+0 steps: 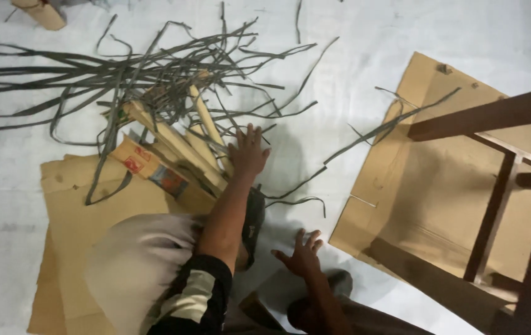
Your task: Polishing a wooden chair with a cloth and wrapping the legs with cardboard and plastic straps for shipping.
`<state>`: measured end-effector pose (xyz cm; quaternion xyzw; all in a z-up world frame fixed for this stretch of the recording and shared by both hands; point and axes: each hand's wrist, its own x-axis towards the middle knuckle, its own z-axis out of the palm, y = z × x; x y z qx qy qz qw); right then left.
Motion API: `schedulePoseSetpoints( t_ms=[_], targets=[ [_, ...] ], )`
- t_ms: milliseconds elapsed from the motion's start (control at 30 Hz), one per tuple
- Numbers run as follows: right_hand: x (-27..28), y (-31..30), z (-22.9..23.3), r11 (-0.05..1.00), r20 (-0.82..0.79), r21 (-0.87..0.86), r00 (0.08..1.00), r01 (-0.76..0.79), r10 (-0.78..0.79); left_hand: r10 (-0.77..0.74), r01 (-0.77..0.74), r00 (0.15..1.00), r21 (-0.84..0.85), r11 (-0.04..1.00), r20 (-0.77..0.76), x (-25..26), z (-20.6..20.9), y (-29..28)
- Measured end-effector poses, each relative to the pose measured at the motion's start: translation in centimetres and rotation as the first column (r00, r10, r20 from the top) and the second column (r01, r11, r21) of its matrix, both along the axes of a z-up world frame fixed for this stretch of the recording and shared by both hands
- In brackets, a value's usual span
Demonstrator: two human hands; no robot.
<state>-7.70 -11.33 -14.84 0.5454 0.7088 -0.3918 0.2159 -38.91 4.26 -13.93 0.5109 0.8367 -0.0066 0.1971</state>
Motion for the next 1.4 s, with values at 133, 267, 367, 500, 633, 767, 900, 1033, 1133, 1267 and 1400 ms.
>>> schedulePoseSetpoints(
  t_ms=[133, 267, 367, 500, 633, 767, 900, 1033, 1133, 1267, 1400],
  targets=[
    [-1.1, 2.6, -0.8, 0.997, 0.086, 0.046, 0.995, -0.064, 0.059, 0.069, -0.061, 0.996, 0.123, 0.99, -0.062, 1.3, 1.1, -2.6],
    [-5.0, 6.3, 2.5, 0.977, 0.129, 0.199, 0.99, -0.078, 0.052, 0.191, 0.033, 0.924, 0.565, 0.825, -0.333, 0.7, 0.2, -3.6],
    [-8.9, 7.9, 4.9, 0.934, 0.145, 0.242, 0.962, -0.262, 0.233, 0.202, -0.005, 0.951, 0.643, 0.765, -0.233, -3.0, -0.7, -1.7],
    [-10.4, 7.4, 6.0, 0.914, 0.224, 0.202, 0.925, -0.351, 0.306, 0.349, -0.037, 0.876, 0.676, 0.736, -0.332, -10.2, 0.5, 1.5],
    [-10.6, 7.6, 7.8, 0.916, 0.232, 0.15, 0.914, -0.371, 0.332, 0.508, -0.127, 0.795, 0.729, 0.673, -0.331, -16.0, 6.8, 3.2],
    [-11.5, 7.5, 9.7, 0.904, 0.278, 0.162, 0.897, -0.397, 0.344, 0.596, -0.519, 0.801, 0.43, 0.739, -0.057, -21.2, 6.5, 3.8],
    [-11.1, 7.3, 8.0, 0.896, 0.292, 0.186, 0.893, -0.404, 0.342, 0.592, -0.582, 0.804, 0.28, 0.764, 0.055, -21.9, 4.6, 3.9],
    [-11.2, 7.2, 8.5, 0.905, 0.259, 0.17, 0.904, -0.39, 0.34, 0.603, -0.578, 0.793, 0.206, 0.789, -0.086, -22.7, 1.3, 4.5],
    [-11.2, 7.4, 9.4, 0.909, 0.252, 0.147, 0.904, -0.389, 0.346, 0.628, -0.557, 0.77, 0.362, 0.747, -0.11, -21.9, 4.2, 4.7],
    [-11.0, 7.5, 9.8, 0.919, 0.239, 0.105, 0.907, -0.38, 0.347, 0.566, -0.45, 0.824, 0.565, 0.691, -0.036, -18.4, 13.4, 4.0],
    [-10.5, 7.8, 10.1, 0.918, 0.208, 0.145, 0.918, -0.37, 0.337, 0.375, -0.519, 0.855, 0.597, 0.612, 0.358, -16.3, 13.0, 6.3]
  ],
)
